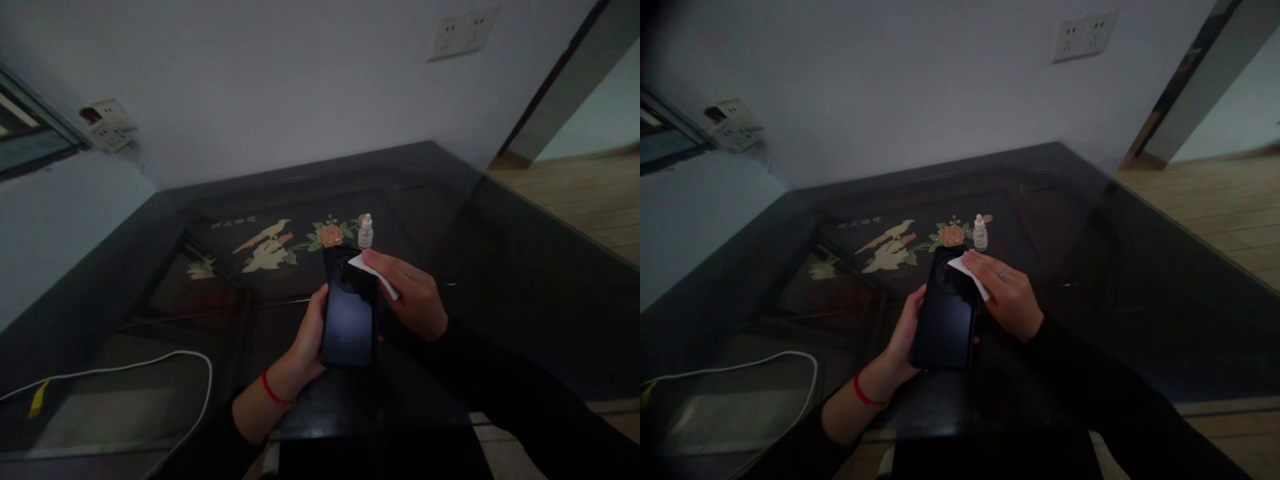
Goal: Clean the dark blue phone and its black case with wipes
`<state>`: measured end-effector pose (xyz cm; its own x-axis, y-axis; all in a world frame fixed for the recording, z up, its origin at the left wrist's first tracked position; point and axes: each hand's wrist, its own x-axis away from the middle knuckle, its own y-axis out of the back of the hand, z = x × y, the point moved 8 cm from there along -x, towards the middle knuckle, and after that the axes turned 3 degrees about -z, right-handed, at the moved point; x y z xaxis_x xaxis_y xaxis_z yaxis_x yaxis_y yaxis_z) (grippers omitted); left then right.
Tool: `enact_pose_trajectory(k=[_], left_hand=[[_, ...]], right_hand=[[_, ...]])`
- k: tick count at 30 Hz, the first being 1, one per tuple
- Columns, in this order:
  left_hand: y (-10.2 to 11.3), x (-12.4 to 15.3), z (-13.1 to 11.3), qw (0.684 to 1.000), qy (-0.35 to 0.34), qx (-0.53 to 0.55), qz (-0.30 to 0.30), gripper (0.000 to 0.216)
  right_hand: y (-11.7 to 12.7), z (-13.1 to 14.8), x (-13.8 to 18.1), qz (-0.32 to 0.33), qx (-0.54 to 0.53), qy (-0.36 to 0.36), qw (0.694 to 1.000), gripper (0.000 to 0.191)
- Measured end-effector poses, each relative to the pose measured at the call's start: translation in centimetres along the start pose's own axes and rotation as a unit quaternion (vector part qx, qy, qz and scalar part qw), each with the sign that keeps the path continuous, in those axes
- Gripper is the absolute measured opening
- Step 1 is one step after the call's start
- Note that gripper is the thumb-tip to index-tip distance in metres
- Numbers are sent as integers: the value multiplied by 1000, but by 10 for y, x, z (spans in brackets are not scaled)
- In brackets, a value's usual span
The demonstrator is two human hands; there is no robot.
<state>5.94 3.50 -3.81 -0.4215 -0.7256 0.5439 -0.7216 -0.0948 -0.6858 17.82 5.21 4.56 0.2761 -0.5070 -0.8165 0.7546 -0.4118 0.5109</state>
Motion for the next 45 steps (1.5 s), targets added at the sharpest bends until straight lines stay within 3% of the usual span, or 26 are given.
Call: enact_pose_trajectory(k=[8,14,19,22,27,31,33,38,45], left_hand=[[8,-5,3,997,-29,13,-64,43],[10,-4,-5,997,-26,13,-70,48],[5,-1,-7,999,-23,2,-33,51],[3,-2,0,1000,-10,5,-26,50],[7,-7,3,999,-27,4,-41,46],[10,-5,-3,999,-23,0,-47,49],[10,-2,-7,999,-27,-2,-44,49],[3,2,-8,1000,-19,-9,-11,53],[3,0,7,999,21,-38,16,58]], right_hand=[[-22,24,-2,64,-9,63,996,39],[-18,31,6,111,-49,142,982,34],[0,10,0,21,-16,56,998,38],[-5,7,-4,12,-1,19,1000,39],[-23,24,-5,63,-37,68,995,36],[-21,29,1,104,-62,122,985,31],[-13,24,2,100,-66,127,985,29],[8,7,-5,14,-39,80,996,37],[-18,13,-5,95,-25,114,989,35]])
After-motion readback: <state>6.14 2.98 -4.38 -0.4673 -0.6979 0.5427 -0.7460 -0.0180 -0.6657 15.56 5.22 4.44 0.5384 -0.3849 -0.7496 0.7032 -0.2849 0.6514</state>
